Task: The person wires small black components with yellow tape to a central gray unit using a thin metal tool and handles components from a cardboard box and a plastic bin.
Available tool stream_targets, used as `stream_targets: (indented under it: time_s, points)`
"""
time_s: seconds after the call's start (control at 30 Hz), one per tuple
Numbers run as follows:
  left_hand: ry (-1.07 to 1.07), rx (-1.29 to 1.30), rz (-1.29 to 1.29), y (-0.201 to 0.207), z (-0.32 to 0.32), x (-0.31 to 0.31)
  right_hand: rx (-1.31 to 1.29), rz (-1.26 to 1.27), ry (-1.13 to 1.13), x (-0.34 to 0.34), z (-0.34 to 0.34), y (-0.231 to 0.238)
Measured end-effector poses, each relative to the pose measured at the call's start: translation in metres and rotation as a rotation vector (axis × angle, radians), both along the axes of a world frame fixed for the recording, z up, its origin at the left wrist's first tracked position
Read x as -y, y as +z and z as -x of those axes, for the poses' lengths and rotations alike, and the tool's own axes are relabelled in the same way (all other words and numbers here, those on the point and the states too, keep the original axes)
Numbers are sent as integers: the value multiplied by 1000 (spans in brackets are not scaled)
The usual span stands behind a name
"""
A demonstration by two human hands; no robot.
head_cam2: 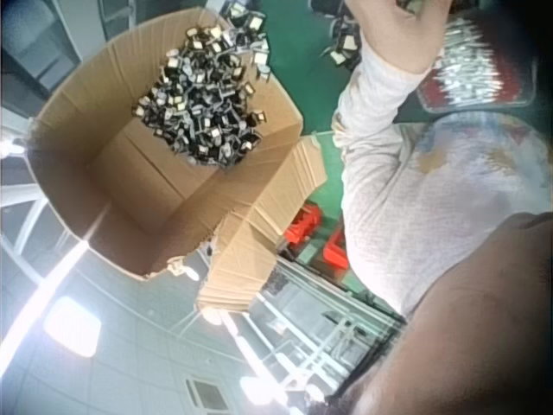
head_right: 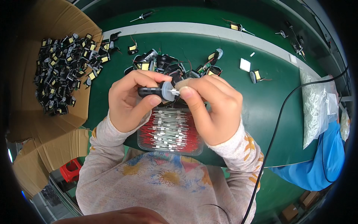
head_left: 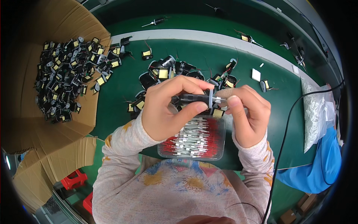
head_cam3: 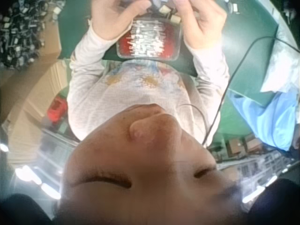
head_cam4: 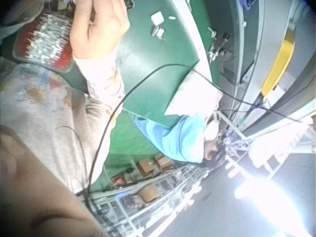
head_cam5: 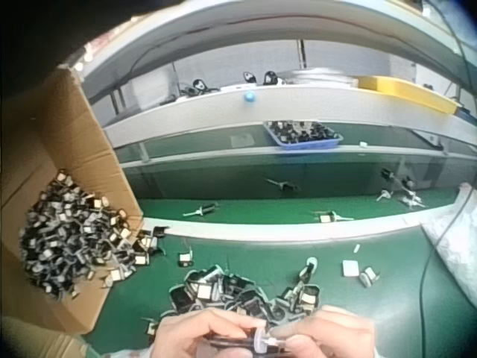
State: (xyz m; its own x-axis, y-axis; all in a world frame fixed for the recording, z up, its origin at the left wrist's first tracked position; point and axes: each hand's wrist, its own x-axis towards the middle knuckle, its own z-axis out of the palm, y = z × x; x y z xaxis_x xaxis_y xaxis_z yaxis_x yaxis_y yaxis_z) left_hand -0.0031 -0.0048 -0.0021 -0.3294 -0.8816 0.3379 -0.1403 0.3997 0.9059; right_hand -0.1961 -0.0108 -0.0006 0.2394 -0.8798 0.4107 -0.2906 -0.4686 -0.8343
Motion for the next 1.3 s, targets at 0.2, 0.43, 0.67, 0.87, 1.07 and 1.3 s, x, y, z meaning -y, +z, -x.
stream_targets:
  time_s: [0.2,0.43,0.67,0.87,1.07,1.3]
  points:
    - [65,-25,13,-11,0,66,105,-36,-204,29,9,-6]
    - [576,837,445,-58,-8,212,159,-93,-234,25,37,-18]
    - [-183,1324,186,-35,-20,168,47,-193,-184,6,53,-20]
    - [-192,1315,107,-52,-38,131,27,-254,14,-4,45,-14]
    - [-79,1056,325,-58,-71,121,-204,-250,214,-16,31,-26]
    - [-78,-70,-635,-65,-106,100,-528,102,358,-33,-2,-54]
